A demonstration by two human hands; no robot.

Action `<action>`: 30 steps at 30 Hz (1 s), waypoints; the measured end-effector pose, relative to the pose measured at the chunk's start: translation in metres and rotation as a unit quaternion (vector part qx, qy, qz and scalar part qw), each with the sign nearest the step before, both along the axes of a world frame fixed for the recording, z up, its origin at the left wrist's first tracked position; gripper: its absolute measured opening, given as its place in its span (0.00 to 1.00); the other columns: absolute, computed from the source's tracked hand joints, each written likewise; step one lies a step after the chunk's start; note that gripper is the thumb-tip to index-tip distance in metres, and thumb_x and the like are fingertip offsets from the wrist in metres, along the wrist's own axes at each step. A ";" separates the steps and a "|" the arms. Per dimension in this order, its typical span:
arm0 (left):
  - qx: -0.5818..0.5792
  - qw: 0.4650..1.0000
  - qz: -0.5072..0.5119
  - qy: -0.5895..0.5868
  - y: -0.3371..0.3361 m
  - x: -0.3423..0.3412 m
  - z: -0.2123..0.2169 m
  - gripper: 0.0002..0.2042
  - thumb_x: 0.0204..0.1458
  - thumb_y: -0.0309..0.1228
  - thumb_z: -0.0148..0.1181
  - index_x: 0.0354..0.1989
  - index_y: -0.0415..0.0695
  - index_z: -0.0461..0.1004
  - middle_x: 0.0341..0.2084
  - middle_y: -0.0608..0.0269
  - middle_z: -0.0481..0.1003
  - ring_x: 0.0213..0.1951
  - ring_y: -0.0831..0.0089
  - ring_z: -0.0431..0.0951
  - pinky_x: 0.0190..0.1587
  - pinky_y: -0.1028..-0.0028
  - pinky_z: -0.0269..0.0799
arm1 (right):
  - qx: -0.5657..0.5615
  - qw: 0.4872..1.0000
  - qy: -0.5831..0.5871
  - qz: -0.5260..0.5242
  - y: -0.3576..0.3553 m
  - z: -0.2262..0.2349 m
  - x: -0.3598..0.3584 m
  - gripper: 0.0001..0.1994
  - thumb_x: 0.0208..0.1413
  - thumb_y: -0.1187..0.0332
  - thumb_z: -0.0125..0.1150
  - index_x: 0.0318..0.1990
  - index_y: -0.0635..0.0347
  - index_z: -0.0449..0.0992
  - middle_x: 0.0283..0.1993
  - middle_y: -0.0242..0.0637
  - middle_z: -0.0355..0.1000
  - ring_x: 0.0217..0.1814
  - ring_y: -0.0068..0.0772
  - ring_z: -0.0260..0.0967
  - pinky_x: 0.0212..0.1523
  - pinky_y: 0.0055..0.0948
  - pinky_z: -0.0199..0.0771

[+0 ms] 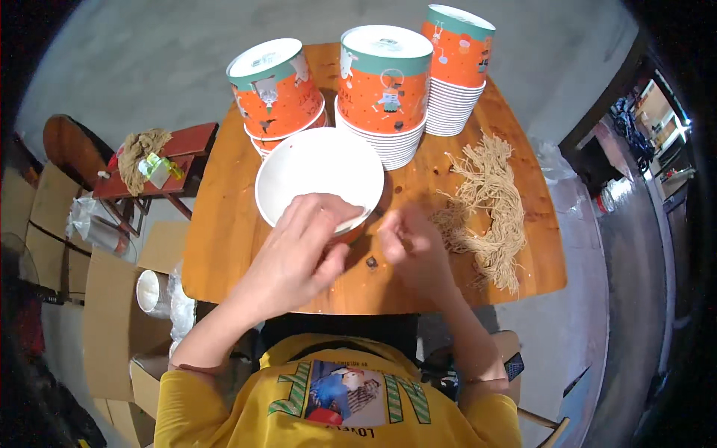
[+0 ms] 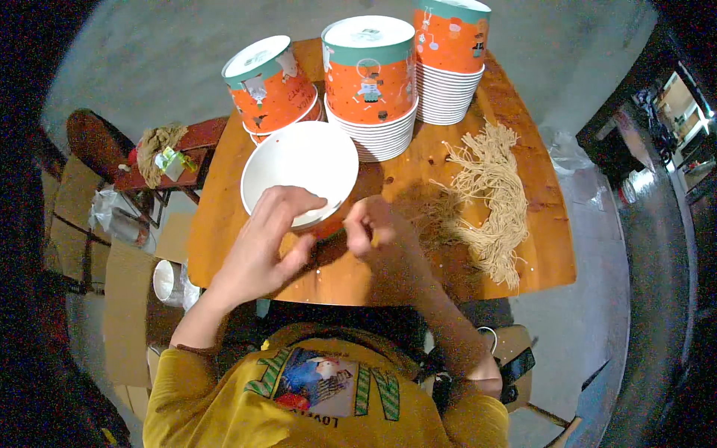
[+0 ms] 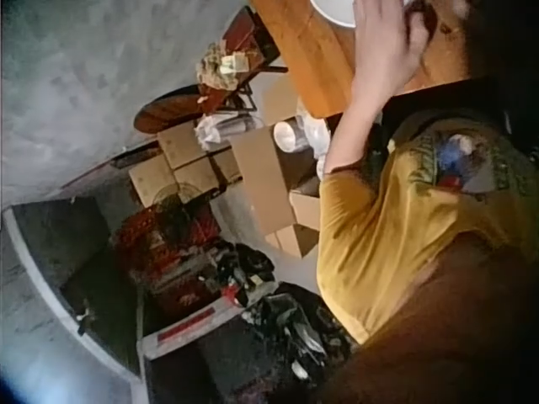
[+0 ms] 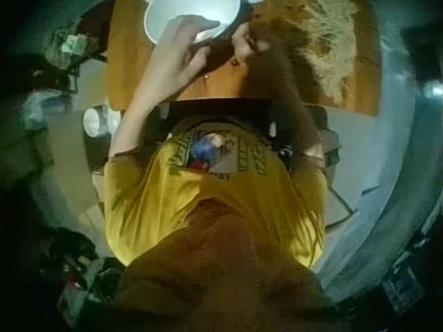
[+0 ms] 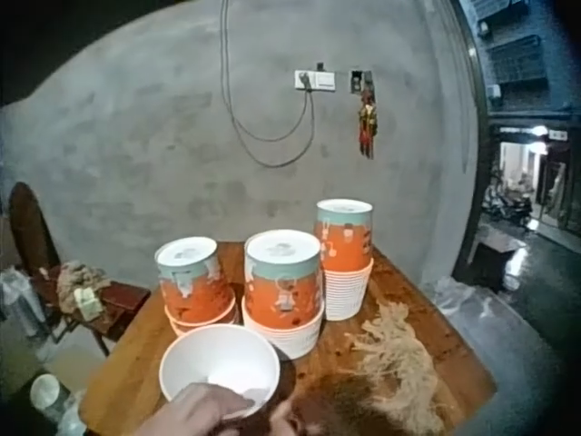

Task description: Attaching strings to printed paper cups and stacking them.

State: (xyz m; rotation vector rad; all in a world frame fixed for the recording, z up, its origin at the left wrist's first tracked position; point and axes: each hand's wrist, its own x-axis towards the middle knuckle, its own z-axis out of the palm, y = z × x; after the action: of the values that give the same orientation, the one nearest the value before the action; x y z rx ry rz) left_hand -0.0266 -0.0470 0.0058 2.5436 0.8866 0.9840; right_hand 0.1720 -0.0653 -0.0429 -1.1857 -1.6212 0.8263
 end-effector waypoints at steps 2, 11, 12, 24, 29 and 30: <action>-0.005 0.998 -0.050 -0.025 -0.008 0.001 0.003 0.15 0.46 0.22 0.60 0.44 0.40 0.70 0.39 0.55 0.68 0.42 0.57 0.70 0.47 0.63 0.67 | -0.037 0.989 0.125 0.070 -0.007 -0.007 -0.019 0.03 0.58 0.73 0.50 0.39 0.61 0.66 0.32 0.28 0.66 0.31 0.19 0.63 0.33 0.21 0.66; -0.093 0.991 -0.079 -0.060 -0.029 -0.007 -0.010 0.09 0.53 0.24 0.57 0.41 0.42 0.68 0.34 0.55 0.69 0.37 0.59 0.74 0.37 0.67 0.71 | -0.241 0.901 0.304 0.193 -0.028 0.006 -0.020 0.13 0.61 0.68 0.50 0.46 0.63 0.57 0.32 0.41 0.71 0.25 0.25 0.70 0.29 0.22 0.72; -0.093 0.990 -0.085 -0.060 -0.030 -0.008 -0.012 0.09 0.53 0.24 0.57 0.41 0.42 0.68 0.34 0.55 0.69 0.37 0.59 0.74 0.37 0.67 0.71 | -0.276 0.891 0.302 0.198 -0.028 0.005 -0.019 0.13 0.61 0.68 0.50 0.46 0.63 0.56 0.33 0.43 0.72 0.26 0.25 0.71 0.29 0.22 0.72; -0.291 0.956 -0.009 -0.016 -0.054 -0.034 0.004 0.06 0.53 0.28 0.59 0.33 0.40 0.70 0.27 0.60 0.70 0.29 0.65 0.72 0.32 0.70 0.68 | -0.261 0.873 0.320 0.260 -0.044 0.000 -0.036 0.12 0.61 0.73 0.52 0.46 0.59 0.56 0.32 0.44 0.74 0.24 0.25 0.71 0.27 0.19 0.69; -0.155 0.986 0.015 0.065 -0.063 -0.044 -0.001 0.08 0.51 0.25 0.60 0.36 0.41 0.67 0.28 0.57 0.69 0.28 0.59 0.73 0.30 0.69 0.69 | -0.299 0.842 0.339 0.294 -0.045 -0.006 -0.046 0.08 0.61 0.72 0.52 0.44 0.62 0.62 0.35 0.41 0.75 0.24 0.23 0.71 0.26 0.18 0.70; -0.109 0.991 0.006 0.078 -0.062 -0.045 -0.006 0.10 0.50 0.25 0.61 0.37 0.41 0.66 0.28 0.56 0.69 0.29 0.58 0.72 0.29 0.68 0.69 | -0.313 0.845 0.324 0.290 -0.046 -0.006 -0.046 0.07 0.61 0.71 0.53 0.43 0.64 0.65 0.35 0.41 0.76 0.24 0.22 0.71 0.25 0.19 0.71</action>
State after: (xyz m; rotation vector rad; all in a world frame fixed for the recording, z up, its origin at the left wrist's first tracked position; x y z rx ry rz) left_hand -0.0713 -0.1087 -0.0001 2.4544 0.9931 0.6578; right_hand 0.1257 -0.1110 -0.0492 -0.6533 -1.1392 2.0179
